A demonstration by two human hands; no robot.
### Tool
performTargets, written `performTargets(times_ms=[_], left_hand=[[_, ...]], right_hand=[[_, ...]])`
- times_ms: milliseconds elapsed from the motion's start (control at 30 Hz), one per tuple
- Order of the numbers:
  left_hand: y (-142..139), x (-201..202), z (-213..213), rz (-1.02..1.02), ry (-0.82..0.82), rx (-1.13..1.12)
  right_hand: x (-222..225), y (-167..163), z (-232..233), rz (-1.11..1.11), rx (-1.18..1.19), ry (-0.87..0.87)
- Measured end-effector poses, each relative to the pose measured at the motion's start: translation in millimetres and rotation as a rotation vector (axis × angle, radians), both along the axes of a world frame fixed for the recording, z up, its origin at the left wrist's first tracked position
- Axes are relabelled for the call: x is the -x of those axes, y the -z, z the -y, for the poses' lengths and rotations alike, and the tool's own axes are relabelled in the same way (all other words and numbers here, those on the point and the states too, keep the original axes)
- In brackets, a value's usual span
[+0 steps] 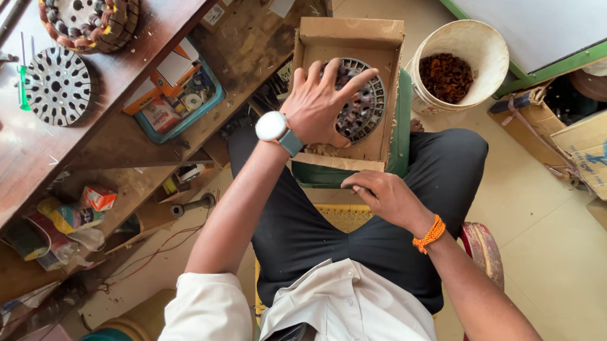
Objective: The person uses pliers to trim copper wire ends on a motor stator placed in a cardboard box. The person rotates the stator to access different slots and continues trimming wire protrusions throughout the clip.
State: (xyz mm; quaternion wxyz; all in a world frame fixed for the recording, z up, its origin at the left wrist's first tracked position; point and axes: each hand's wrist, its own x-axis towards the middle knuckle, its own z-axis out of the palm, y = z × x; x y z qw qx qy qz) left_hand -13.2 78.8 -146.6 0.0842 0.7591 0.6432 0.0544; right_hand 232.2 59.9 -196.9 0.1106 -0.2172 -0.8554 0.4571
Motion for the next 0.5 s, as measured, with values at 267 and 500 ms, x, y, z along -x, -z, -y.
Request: performTargets(times_ms=[267,500], left_hand=[[20,3,-20,-0.054,0.144,0.008],[5,3,-25,0.053,0.102,0.066]], right_hand=[[0,4,-5,0.024,0.077,0.023],[0,-13,-14,-0.053,0.129,0.223]])
